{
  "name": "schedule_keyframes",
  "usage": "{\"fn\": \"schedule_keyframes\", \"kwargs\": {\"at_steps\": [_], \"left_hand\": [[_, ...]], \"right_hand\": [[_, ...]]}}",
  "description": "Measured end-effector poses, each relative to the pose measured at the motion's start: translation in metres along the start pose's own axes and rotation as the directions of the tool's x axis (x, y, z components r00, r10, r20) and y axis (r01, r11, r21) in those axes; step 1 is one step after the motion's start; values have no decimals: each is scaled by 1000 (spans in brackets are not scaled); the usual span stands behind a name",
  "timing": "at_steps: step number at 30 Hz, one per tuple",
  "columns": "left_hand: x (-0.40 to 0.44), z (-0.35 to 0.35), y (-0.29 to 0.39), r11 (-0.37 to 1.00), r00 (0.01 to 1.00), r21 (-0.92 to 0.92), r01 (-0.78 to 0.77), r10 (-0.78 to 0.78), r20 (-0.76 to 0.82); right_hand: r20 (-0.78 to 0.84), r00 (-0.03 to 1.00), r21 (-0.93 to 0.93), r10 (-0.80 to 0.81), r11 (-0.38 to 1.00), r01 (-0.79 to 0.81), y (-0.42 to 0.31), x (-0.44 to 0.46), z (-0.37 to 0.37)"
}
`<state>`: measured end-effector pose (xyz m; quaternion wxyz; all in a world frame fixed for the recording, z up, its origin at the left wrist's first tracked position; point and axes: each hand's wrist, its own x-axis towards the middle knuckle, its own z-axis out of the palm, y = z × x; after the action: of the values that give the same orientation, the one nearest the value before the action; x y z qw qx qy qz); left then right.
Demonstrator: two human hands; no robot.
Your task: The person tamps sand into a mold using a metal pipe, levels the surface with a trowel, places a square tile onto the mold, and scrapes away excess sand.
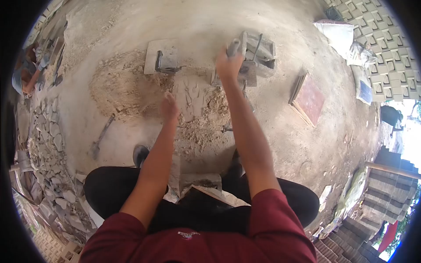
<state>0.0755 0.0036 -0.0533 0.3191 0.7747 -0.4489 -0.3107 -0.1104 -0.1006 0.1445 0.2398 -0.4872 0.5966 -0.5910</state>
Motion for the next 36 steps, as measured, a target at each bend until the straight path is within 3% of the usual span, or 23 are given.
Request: {"fn": "schedule_keyframes", "kwargs": {"at_steps": [1,3,5,7,9,11,14,15,17,19,21,22,23,24,25,26,27,29,31,32,33,35,36], "left_hand": [[-2,1,-1,1000,1000,4,-2,2,3],[0,9,0,997,976,2,-77,76,-205],[-6,1,8,996,974,42,-73,80,-212],[-9,4,12,995,973,63,-78,90,-211],[-2,8,-1,995,972,-8,-99,95,-216],[-2,4,6,996,982,-3,-84,82,-172],[-5,2,1,997,979,6,-76,76,-188],[-3,5,4,995,967,-11,-99,93,-239],[-6,13,-2,996,964,17,-83,85,-250],[-1,10,0,996,961,50,-67,78,-266],[-4,-3,10,987,996,152,44,-31,-85],[-5,-2,2,987,996,156,46,-34,-81],[1,0,-2,992,998,105,65,-64,-14],[5,1,-3,995,994,55,87,-90,56],[2,-6,8,994,995,63,86,-89,47],[4,-9,19,993,997,80,83,-82,-11],[-5,-8,17,990,995,104,96,-92,-40],[-2,3,-2,987,993,112,119,-116,-34],[3,9,5,990,993,83,111,-108,-41],[-2,6,7,999,996,31,44,-41,-85],[-5,1,6,1000,991,-11,-24,22,-134],[-10,0,1,1000,996,-19,-13,12,-93],[-2,1,5,999,996,-42,-4,1,-85]], "right_hand": [[24,999,-62,-44,997,46,14,8,5],[-22,1000,67,16,998,-15,19,18,-3],[-89,996,110,-24,993,34,-6,1,-23],[-178,983,103,54,994,-35,2,-2,-20],[-65,995,-155,-73,986,62,21,8,-16],[-51,996,-40,-68,997,66,-2,2,-27],[-105,987,267,124,959,-92,-33,-32,-36],[-104,988,271,112,959,-80,-24,-31,-28],[34,999,1,31,1000,-31,15,-35,-20],[11,1000,107,-16,994,15,-20,-47,-33],[62,992,246,112,961,-124,-26,-64,-56],[26,994,258,107,960,-110,-22,-75,-57],[27,995,260,99,960,-102,-11,-73,-57],[92,994,137,56,988,-69,8,-68,-59],[161,986,25,31,999,-35,5,-68,-55],[106,993,39,48,998,-53,5,-66,-57],[114,983,238,142,957,-166,-23,-73,-64],[29,994,310,107,944,-110,-31,-88,-71],[33,999,158,-14,987,9,22,-106,-68],[34,994,-109,-107,988,110,29,-102,-71],[34,994,-112,-106,988,110,16,-99,-70],[-15,988,108,151,983,-149,-19,-96,-68],[-6,998,124,56,991,-55,-22,-103,-74]]}}
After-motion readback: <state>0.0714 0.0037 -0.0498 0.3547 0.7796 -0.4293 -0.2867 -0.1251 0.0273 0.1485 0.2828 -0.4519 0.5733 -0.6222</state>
